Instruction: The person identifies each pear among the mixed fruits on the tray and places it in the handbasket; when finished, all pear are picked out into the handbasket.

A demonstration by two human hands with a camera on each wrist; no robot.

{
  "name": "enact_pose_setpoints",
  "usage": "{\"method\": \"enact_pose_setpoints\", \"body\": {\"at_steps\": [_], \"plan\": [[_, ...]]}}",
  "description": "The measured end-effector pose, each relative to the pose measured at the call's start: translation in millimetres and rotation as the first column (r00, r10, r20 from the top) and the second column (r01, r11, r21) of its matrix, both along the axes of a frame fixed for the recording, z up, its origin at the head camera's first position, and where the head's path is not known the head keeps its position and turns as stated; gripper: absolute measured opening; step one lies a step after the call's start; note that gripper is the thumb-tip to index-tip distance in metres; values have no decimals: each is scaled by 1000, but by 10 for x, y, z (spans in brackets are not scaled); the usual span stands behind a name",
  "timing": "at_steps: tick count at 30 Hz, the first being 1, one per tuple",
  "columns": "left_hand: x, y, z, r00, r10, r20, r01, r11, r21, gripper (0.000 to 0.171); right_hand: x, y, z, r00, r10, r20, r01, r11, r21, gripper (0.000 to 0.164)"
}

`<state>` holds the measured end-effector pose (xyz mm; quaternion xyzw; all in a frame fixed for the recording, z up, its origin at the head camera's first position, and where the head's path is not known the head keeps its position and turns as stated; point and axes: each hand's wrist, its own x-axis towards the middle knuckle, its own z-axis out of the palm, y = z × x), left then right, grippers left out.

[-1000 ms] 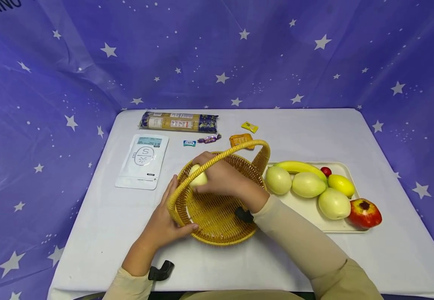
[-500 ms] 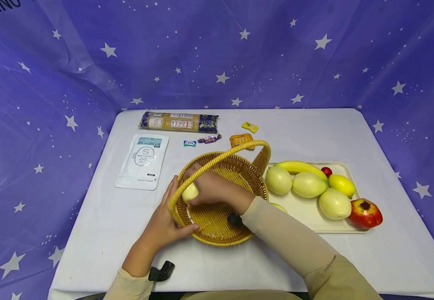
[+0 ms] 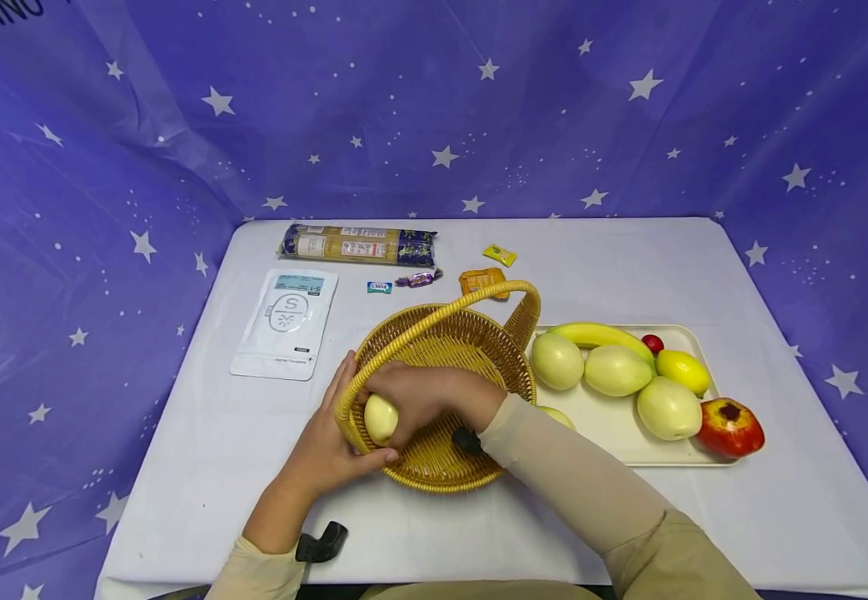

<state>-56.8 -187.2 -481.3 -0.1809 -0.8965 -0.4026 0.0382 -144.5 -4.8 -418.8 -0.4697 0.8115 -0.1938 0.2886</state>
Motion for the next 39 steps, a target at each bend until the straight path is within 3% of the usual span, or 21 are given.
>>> {"method": "enact_pose_setpoints", "body": {"at_steps": [6,10,14,20,22,26,29,35,39], "plan": [[-3,1,1,1000,-9,2,9,1000,14,138,-74,79,101,997,-13,77,20,996,-92,57],[-7,3,2,1000,-17,-1,17,1000,18,138,-127,226,311,998,-57,39,64,981,-181,56],[-18,0,9,1000,-13,-8,13,1000,11,138,-110,380,506,988,-150,-40,135,955,-263,55],[-19,-3,8,1000,-5,2,5,1000,1,138,146,782,681,958,-234,-166,177,937,-300,46],[-18,3,3,1000,-7,7,7,1000,6,139,254,1001,720,953,-255,-163,183,915,-359,44],[-7,17,-2,1000,-10,19,10,1000,19,140,452,1515,736,945,-306,-115,214,844,-492,39],[4,21,-1,1000,-12,21,11,1000,11,140,584,1924,654,902,-415,-116,298,796,-527,44],[10,11,10,1000,-8,22,7,1000,11,139,784,2543,301,776,-626,-80,532,717,-450,55],[10,1,19,1000,-7,23,7,1000,11,138,925,2673,44,752,-659,-16,595,689,-413,66]]}}
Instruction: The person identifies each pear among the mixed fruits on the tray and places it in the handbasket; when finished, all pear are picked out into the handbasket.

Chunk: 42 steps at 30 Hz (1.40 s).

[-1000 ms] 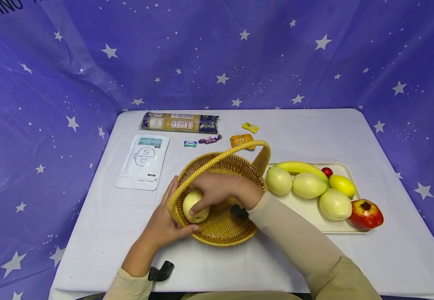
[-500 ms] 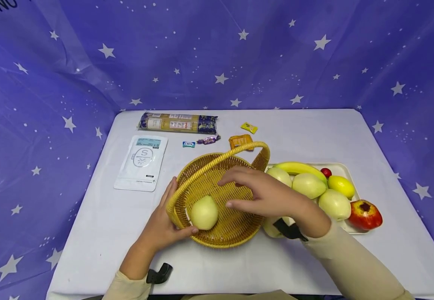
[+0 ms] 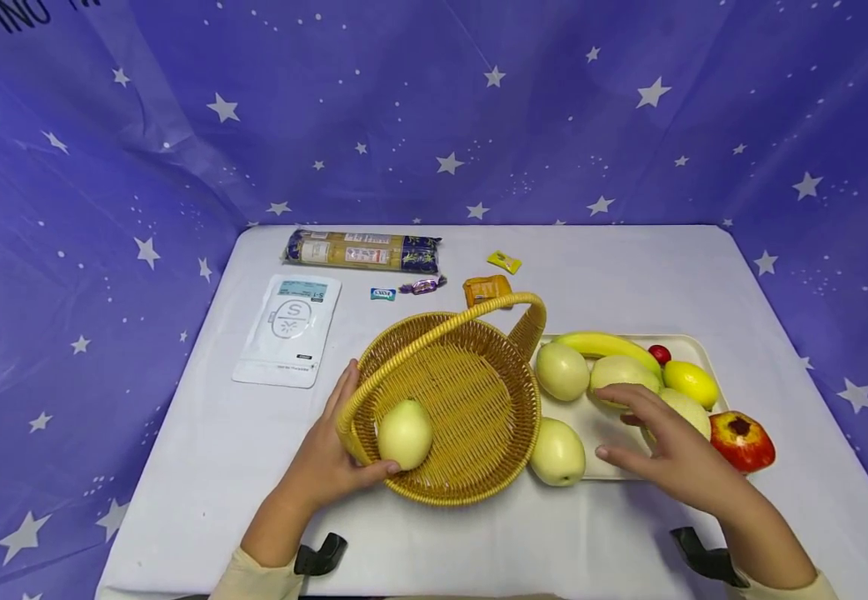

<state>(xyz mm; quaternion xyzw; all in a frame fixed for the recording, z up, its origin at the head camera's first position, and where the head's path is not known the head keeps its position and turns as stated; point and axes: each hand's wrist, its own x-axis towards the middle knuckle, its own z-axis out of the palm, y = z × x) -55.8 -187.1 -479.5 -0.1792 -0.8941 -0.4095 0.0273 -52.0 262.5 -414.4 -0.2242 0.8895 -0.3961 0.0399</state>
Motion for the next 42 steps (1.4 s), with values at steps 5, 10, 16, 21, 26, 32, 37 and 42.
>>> {"method": "enact_pose_setpoints", "body": {"at_steps": [5,10,16,21,26,32,37,42], "plan": [[16,-2,5,1000,6,-4,-6,1000,7,138,124,-69,-252,999,8,45,-5,997,-73,81],[18,2,1,1000,7,-5,-7,1000,3,138,162,-175,-417,993,1,119,15,991,-132,88],[17,12,2,1000,12,-6,-12,1000,1,137,172,-307,-380,988,2,157,19,991,-136,92],[10,7,-12,1000,12,-2,-12,1000,-4,137,171,-333,-406,989,6,145,13,991,-130,86],[5,1,-21,1000,13,-5,-13,1000,-10,138,181,-398,-269,994,-23,106,36,992,-123,77],[6,4,-11,1000,11,-14,-11,1000,-16,137,146,-311,-393,993,-75,87,84,990,-110,78],[3,4,-11,1000,6,-20,-6,1000,-17,136,62,-197,-401,996,-81,48,86,991,-105,79],[-2,1,-25,1000,5,-25,-6,1000,-28,136,-28,-230,-19,997,-76,16,78,984,-158,81]]}}
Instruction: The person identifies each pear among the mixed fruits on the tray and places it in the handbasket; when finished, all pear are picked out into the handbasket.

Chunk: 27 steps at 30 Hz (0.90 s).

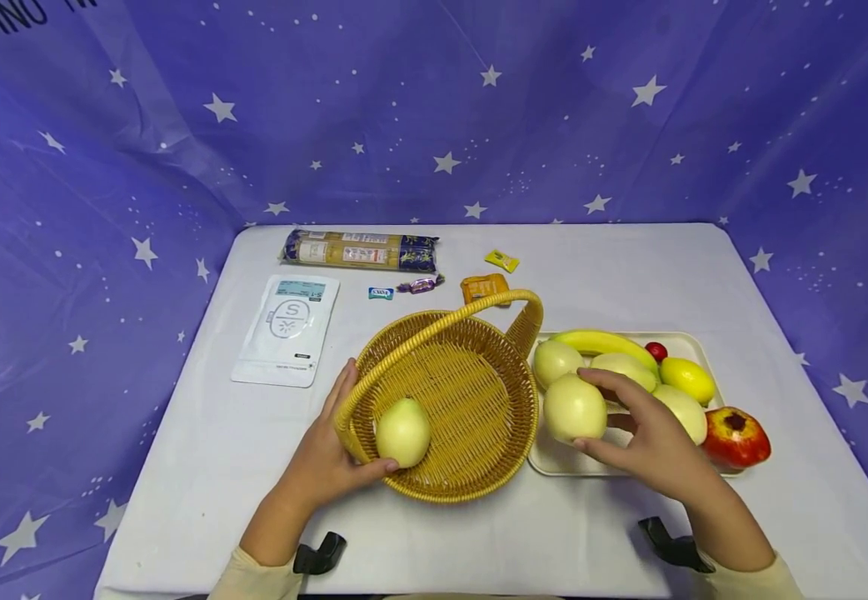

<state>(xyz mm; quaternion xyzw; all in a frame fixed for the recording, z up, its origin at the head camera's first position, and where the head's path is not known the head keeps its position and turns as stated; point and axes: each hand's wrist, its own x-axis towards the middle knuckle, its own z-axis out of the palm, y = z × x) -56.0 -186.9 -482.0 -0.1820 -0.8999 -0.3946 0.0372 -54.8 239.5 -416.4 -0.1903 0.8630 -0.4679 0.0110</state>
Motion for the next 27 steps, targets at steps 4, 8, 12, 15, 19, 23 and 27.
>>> {"method": "enact_pose_setpoints", "body": {"at_steps": [4,8,12,15,19,23,27], "plan": [[-1,-5,-1,1000,2,-6,-2,1000,-7,137,-49,-171,375,993,73,-88,-79,995,-67,83],[0,-2,3,1000,0,-14,0,1000,-9,136,-62,-419,683,976,173,-133,-187,977,-100,79],[1,2,3,1000,0,-23,0,1000,-9,136,-106,-685,857,962,251,-104,-262,958,-113,75],[3,-1,0,1000,4,-26,-4,1000,-12,136,-219,-873,870,952,296,-79,-302,950,-83,73],[2,-6,-4,1000,6,-22,-6,1000,-6,136,-470,-1095,779,936,348,-54,-348,937,1,73],[-5,-7,-5,1000,-1,-21,1,1000,1,136,-728,-1312,662,929,371,-11,-370,928,50,70],[-15,-10,2,1000,-11,-22,11,1000,-1,135,-947,-1537,526,914,401,55,-403,915,15,69]]}}
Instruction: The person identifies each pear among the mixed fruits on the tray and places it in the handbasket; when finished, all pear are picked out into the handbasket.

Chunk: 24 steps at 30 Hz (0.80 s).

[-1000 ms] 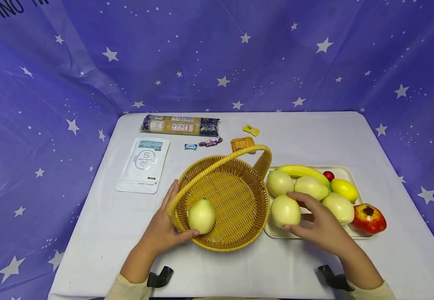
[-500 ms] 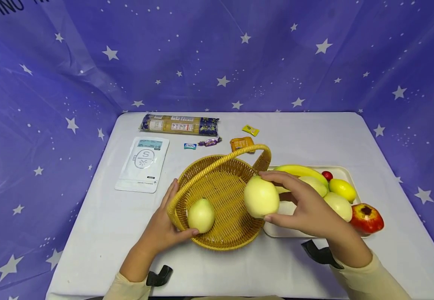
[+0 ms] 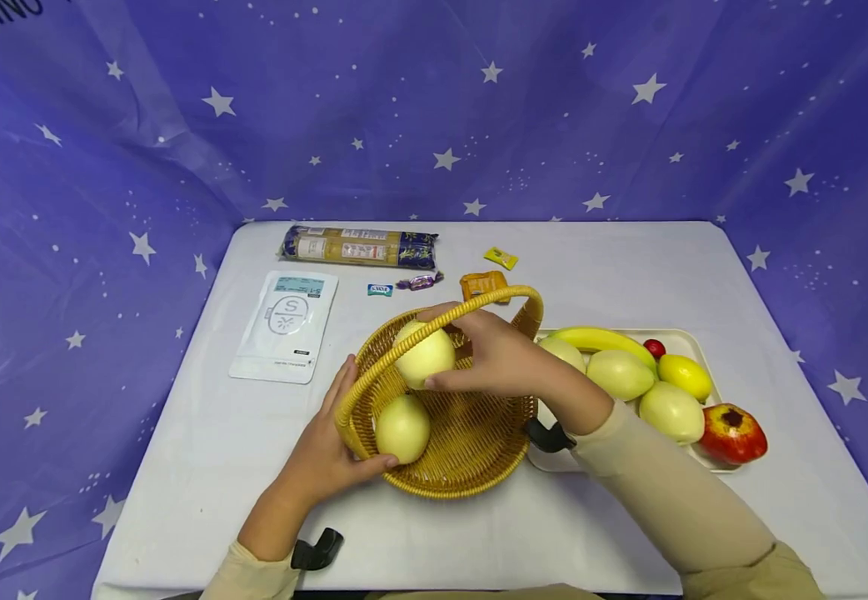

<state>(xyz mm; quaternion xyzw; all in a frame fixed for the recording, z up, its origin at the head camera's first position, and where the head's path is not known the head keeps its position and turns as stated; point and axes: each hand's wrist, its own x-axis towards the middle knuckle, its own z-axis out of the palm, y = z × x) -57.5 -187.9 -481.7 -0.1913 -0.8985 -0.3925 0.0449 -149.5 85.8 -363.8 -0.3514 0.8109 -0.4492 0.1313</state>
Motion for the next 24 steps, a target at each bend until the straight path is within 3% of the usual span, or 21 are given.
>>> {"method": "enact_pose_setpoints", "body": {"at_steps": [3,9,11,19,24], "plan": [[-7,-2,4,1000,-2,1,2,1000,0,135,-133,-163,-79,999,14,34,-14,1000,14,68],[-6,-2,-2,1000,-4,0,4,1000,3,134,-317,-349,-197,999,40,-15,-37,980,197,62],[-6,1,-8,1000,-9,1,9,1000,6,134,-351,-383,-253,998,57,-10,-54,975,218,62],[-5,4,-11,1000,-9,6,9,1000,8,134,-348,-553,-580,995,54,80,-72,966,249,61],[-3,1,-2,1000,-8,4,8,1000,13,134,-311,-644,-665,991,83,105,-107,961,254,57]]}}
